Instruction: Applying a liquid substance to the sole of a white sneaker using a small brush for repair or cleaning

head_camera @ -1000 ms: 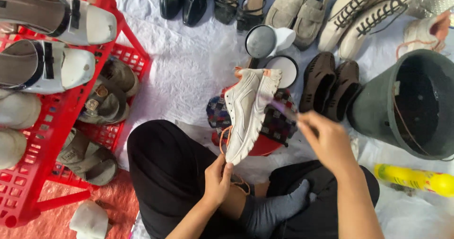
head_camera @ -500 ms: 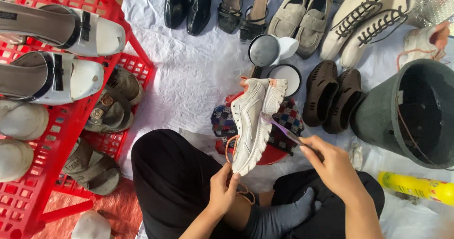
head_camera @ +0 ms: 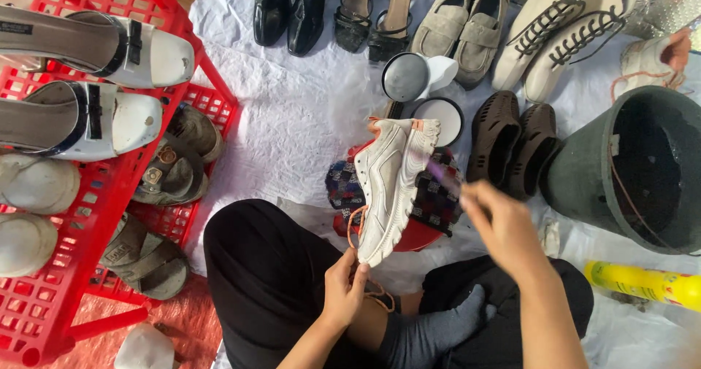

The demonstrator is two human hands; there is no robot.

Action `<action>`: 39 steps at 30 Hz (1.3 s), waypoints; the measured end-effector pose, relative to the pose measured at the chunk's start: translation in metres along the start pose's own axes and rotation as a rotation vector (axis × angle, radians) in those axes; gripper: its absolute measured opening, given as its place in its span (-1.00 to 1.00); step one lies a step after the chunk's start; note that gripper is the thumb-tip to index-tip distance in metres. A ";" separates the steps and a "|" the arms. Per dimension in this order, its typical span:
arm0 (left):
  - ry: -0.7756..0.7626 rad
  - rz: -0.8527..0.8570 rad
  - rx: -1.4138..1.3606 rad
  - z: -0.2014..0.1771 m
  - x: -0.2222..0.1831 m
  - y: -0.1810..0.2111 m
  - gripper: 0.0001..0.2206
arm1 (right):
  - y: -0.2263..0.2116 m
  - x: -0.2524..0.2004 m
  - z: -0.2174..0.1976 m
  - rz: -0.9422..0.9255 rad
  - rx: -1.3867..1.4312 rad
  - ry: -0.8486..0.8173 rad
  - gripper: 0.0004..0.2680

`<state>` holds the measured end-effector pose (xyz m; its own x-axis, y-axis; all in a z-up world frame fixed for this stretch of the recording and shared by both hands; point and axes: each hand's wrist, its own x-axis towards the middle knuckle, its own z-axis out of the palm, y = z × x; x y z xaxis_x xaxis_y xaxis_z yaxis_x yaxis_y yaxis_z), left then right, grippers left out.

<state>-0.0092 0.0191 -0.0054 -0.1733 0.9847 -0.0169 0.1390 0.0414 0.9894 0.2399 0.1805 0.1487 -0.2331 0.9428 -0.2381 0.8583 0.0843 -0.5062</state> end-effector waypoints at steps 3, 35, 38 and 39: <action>-0.014 -0.005 -0.024 0.000 0.001 -0.002 -0.64 | 0.013 -0.028 0.012 -0.001 0.046 -0.005 -0.81; 0.040 0.035 0.064 0.002 -0.004 0.000 -0.66 | -0.015 -0.005 0.058 -0.026 -0.169 0.304 -0.63; 0.025 0.028 0.038 0.003 -0.002 -0.005 -0.64 | -0.011 -0.042 0.072 -0.088 -0.164 0.285 -0.61; 0.014 0.032 0.052 0.003 -0.001 -0.006 -0.64 | -0.010 -0.052 0.082 -0.036 -0.182 0.303 -0.60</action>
<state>-0.0074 0.0184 -0.0121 -0.1816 0.9832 0.0175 0.1953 0.0187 0.9806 0.2062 0.1040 0.0979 -0.1419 0.9887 0.0475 0.9258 0.1495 -0.3473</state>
